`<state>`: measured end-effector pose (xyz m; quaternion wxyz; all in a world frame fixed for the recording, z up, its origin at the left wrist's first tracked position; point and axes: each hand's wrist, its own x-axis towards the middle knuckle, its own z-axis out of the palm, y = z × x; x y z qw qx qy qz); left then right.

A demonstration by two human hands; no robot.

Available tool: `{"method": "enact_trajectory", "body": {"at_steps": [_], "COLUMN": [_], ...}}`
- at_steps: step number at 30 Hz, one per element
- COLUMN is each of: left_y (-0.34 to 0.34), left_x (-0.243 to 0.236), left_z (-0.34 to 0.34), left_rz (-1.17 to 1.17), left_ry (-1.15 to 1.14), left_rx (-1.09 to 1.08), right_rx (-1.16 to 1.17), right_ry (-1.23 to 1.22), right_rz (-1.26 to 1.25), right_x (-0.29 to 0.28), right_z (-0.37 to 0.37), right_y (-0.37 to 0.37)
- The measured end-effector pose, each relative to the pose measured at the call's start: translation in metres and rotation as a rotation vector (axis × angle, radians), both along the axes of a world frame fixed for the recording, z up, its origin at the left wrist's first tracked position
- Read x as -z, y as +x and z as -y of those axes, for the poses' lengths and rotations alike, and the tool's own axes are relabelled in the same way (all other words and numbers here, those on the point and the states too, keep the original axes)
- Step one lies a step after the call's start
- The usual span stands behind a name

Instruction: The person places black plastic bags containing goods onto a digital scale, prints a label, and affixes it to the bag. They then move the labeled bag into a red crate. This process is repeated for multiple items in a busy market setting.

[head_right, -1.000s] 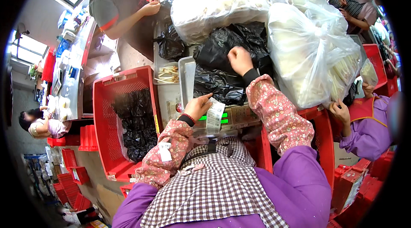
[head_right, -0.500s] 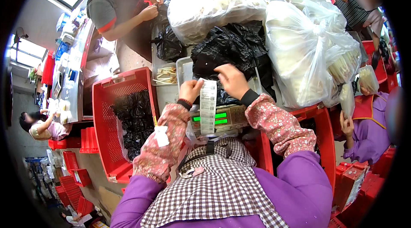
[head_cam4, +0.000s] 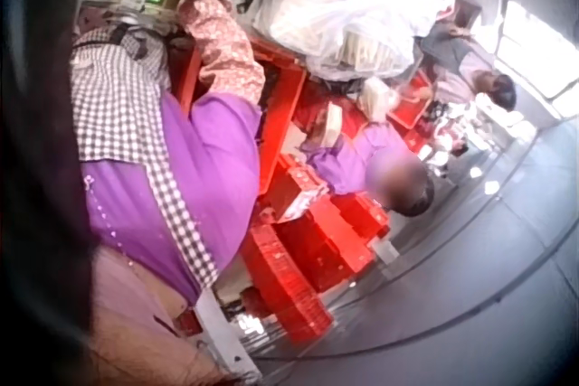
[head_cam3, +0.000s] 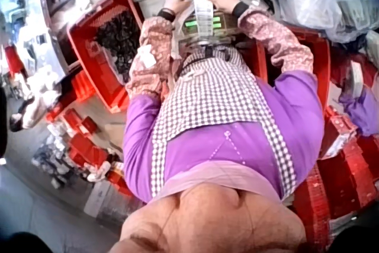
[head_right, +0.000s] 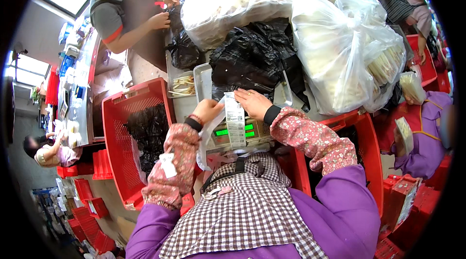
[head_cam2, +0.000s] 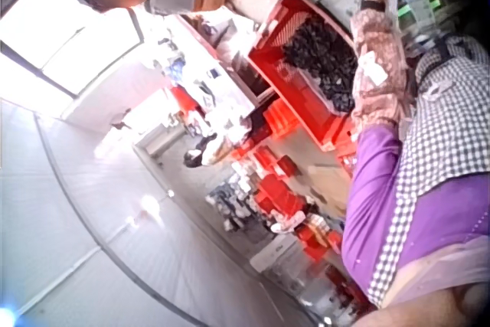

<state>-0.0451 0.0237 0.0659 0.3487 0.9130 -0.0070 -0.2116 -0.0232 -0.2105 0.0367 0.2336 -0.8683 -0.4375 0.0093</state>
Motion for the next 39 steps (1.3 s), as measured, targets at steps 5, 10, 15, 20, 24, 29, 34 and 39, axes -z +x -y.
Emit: {"method": "enact_trajectory", "body": {"at_steps": [5,10,15,20,24,29,34,39], "left_y": [-0.007,-0.086,-0.078,-0.017,0.008,0.010,0.001,-0.005], "left_x": [0.065,-0.022,-0.039,-0.017,0.048,0.059,0.067,0.040], "left_z": [0.034,0.063,0.043,0.025,0.017,0.027,0.012,0.009], "left_rz": [0.098,0.110,0.037,0.132,0.115,0.108,0.100,-0.082], "left_ry": [-0.160,-0.350,-0.511,-0.548,-0.149,-0.095,-0.159,-0.849], "left_rx": [-0.143,0.188,0.257,-0.175,-0.426,-0.422,-0.434,-0.397], "right_rx": [-0.037,0.021,0.260,0.460,0.579,0.079,-0.010,0.141], "right_ry": [-0.011,0.018,0.237,0.427,0.513,0.183,0.202,0.485], "right_rz": [0.025,-0.014,-0.161,-0.389,0.213,-0.093,0.035,-0.417], "right_x": [-0.004,-0.015,-0.015,-0.007,-0.085,-0.011,0.012,-0.031], "right_z": [0.001,-0.002,-0.012,0.005,-0.011,-0.020,-0.011,-0.015], "right_y": [0.004,0.005,0.021,0.069,0.048,-0.004,-0.003,0.019]}}
